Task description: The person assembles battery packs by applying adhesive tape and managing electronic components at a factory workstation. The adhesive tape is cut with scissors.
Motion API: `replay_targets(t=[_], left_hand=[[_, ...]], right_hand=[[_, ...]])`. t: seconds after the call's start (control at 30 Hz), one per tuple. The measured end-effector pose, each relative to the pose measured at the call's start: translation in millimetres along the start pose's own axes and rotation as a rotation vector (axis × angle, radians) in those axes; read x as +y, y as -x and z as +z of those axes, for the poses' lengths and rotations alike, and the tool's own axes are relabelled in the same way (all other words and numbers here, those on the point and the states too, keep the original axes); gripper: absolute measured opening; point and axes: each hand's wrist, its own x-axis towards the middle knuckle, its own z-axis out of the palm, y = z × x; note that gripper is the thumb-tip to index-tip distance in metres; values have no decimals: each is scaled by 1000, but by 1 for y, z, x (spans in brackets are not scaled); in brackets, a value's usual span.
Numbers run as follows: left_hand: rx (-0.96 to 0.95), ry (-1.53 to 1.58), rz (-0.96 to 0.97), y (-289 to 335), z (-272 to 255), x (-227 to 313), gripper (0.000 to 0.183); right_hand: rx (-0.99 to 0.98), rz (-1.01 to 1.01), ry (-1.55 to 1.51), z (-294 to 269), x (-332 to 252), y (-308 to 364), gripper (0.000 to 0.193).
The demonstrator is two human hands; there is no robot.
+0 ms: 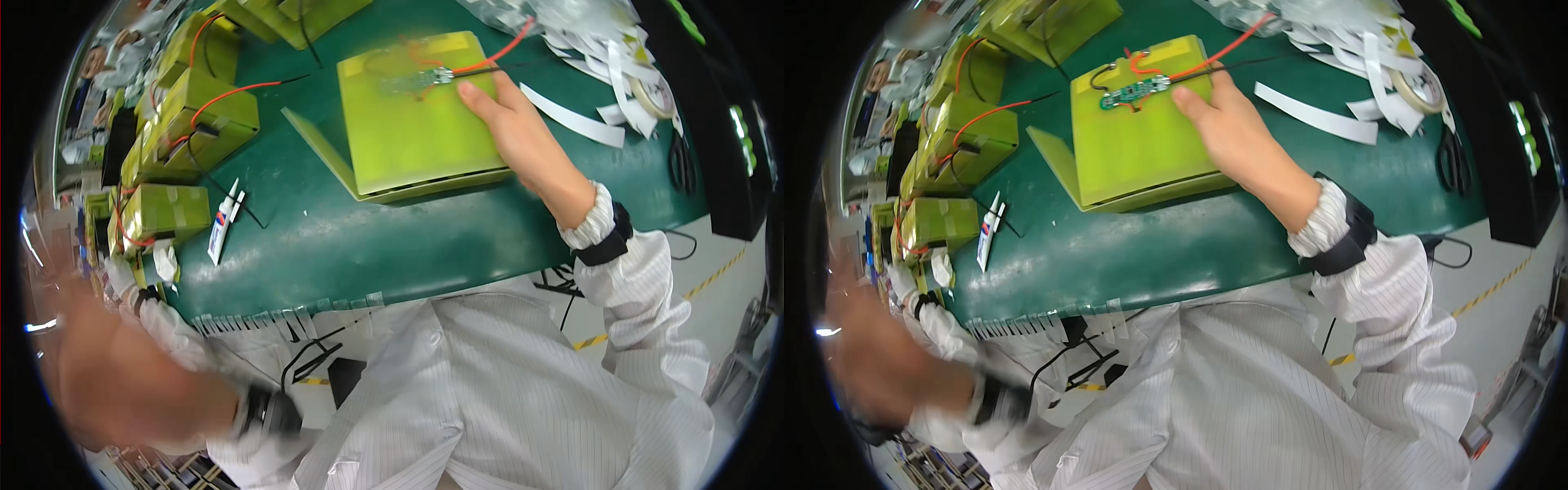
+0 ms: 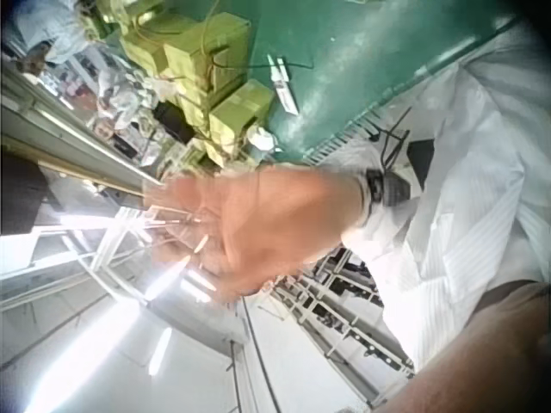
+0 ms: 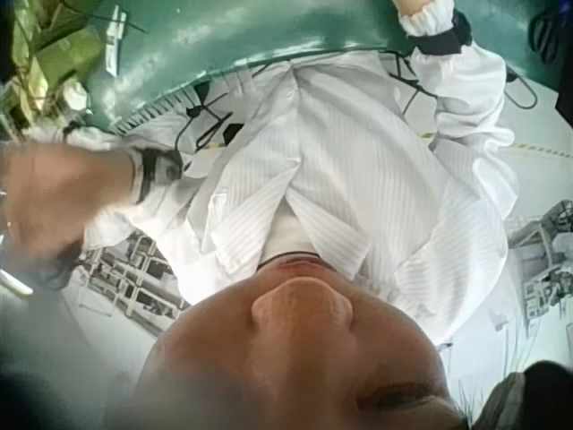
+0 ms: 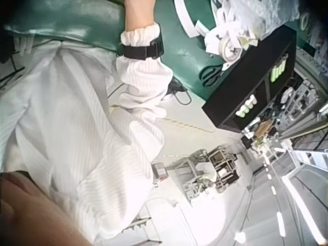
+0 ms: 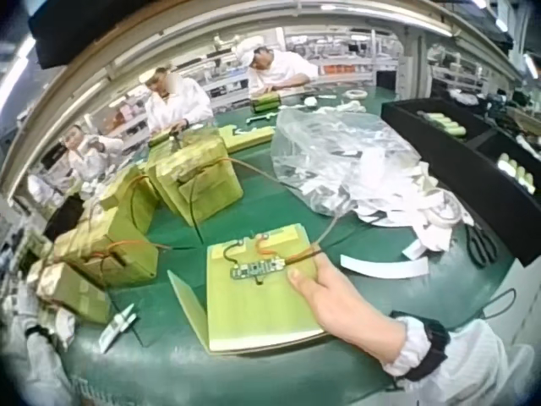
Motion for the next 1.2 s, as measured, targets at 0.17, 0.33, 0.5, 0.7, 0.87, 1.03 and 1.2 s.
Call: replay_targets(t=[0.17,0.33,0.5,0.7,0.87,1.03,1.2], left_hand=[[-7,-181,18,16,-13,0,42],[-22,-362,-29,61,-13,-8,41],[1,-546,-79,101,-14,-13,40],[-5,-833,-104,151,-22,-18,40],[-32,-1131,-87,181,-48,-12,39],[-53,-1406,-84,217,-69,9,38],[-87,-1636,-120,263,-73,35,38]], right_hand=[[-42,21,-20,7,-17,0,45],[-11,157,-41,7,-18,6,49],[5,146,26,14,-22,13,47],[-4,141,54,11,-22,8,47],[-14,155,43,6,-16,3,46],[-59,139,6,-15,10,-12,44],[-78,150,18,-15,16,-19,43]])
